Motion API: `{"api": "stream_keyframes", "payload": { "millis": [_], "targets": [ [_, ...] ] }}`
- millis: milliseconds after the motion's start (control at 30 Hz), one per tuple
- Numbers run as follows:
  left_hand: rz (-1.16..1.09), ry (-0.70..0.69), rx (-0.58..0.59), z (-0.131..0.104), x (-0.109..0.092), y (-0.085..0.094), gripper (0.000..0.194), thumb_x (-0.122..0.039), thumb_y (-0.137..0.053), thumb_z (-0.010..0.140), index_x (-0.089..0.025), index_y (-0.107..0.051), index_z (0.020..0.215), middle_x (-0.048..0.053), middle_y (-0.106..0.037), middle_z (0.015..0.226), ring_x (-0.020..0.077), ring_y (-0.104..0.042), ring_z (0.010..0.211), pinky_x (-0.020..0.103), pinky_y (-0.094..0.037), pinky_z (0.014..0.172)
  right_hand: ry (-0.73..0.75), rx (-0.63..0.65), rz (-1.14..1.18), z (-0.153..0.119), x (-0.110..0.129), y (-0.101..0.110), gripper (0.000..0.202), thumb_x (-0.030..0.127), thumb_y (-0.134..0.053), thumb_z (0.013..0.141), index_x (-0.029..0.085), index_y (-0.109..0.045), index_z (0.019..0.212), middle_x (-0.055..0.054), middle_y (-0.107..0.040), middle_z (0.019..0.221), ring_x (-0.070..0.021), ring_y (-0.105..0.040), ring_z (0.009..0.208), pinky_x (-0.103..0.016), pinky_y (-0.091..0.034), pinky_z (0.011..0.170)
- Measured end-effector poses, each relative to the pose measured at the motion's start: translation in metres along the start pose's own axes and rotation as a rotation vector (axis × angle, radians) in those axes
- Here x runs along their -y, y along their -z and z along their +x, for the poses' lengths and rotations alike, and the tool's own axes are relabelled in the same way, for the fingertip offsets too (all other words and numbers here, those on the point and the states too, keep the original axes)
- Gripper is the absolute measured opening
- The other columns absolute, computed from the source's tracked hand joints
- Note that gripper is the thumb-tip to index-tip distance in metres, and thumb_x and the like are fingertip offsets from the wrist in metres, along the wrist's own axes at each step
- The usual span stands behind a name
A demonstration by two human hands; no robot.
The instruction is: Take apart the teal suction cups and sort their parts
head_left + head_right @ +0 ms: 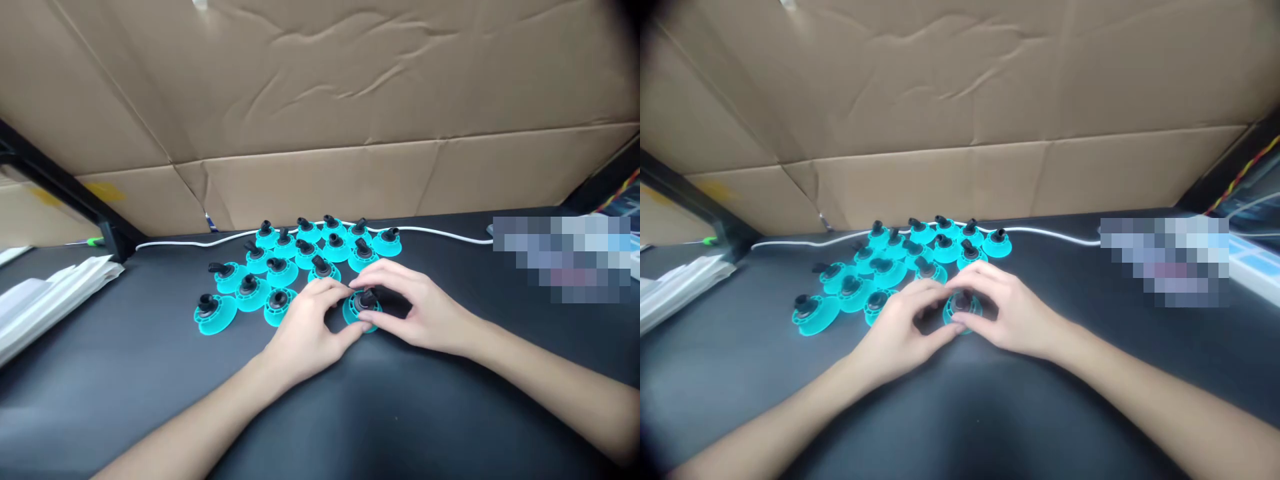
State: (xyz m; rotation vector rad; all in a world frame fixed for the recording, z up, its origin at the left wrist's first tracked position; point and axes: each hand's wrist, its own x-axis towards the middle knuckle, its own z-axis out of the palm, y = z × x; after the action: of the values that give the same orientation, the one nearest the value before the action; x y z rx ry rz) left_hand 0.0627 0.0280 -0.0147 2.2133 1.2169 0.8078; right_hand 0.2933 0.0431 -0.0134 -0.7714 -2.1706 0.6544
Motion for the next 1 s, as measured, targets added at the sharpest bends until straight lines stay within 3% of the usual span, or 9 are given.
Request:
{"api": "stream_keyframes", "payload": {
  "millis": [233,467,600,767,1000],
  "targets": [
    [-0.001,0.013,0.001,0.000,0.001,0.000,0.034,-0.034,-0.084,0.087,-0.021,-0.077,0.117,0.008,-0.075,0.109,0.0262,-0.068,0.099,0.044,-0.059,0.092,-0.003,0.017,0.025,0.000,-0.001,0.000,0.038,0.017,-0.066,0.100,0.026,-0.063,0.137,-0.008,-0.070,0.129,-0.0238,-0.068,0.119,-0.042,-0.062,0.101],
    [0.000,0.020,0.016,-0.001,0.000,0.000,0.038,-0.034,-0.083,0.088,-0.022,-0.076,0.123,0.008,-0.075,0.111,0.0268,-0.068,0.102,0.043,-0.059,0.092,-0.020,0.022,-0.017,0.000,0.001,-0.001,0.033,0.018,-0.067,0.100,0.026,-0.064,0.132,-0.007,-0.074,0.122,-0.0231,-0.072,0.111,-0.041,-0.062,0.096],
    [0.005,0.014,0.002,-0.001,0.001,0.000,0.034,-0.036,-0.084,0.087,-0.020,-0.077,0.117,0.008,-0.075,0.110,0.0265,-0.069,0.101,0.043,-0.059,0.093,-0.018,-0.017,-0.048,0.001,0.005,0.000,0.027,0.018,-0.065,0.100,0.025,-0.065,0.127,-0.007,-0.074,0.119,-0.0224,-0.073,0.107,-0.039,-0.062,0.094],
    [-0.001,0.029,0.009,0.000,0.000,-0.001,0.033,-0.036,-0.085,0.086,-0.020,-0.077,0.114,0.007,-0.075,0.114,0.0265,-0.069,0.105,0.045,-0.058,0.099,0.021,-0.084,-0.204,0.002,0.003,0.012,0.024,0.017,-0.060,0.101,0.023,-0.066,0.123,-0.011,-0.070,0.121,-0.0249,-0.072,0.109,-0.042,-0.061,0.097],
    [-0.001,0.037,0.015,-0.001,0.001,-0.001,0.032,-0.038,-0.084,0.087,-0.023,-0.077,0.114,0.008,-0.075,0.118,0.0278,-0.068,0.111,0.046,-0.057,0.103,-0.104,0.030,-0.525,-0.006,-0.023,0.033,0.017,0.018,-0.059,0.095,0.019,-0.066,0.110,-0.011,-0.072,0.105,-0.0291,-0.071,0.098,-0.045,-0.062,0.085]
  ]
}}
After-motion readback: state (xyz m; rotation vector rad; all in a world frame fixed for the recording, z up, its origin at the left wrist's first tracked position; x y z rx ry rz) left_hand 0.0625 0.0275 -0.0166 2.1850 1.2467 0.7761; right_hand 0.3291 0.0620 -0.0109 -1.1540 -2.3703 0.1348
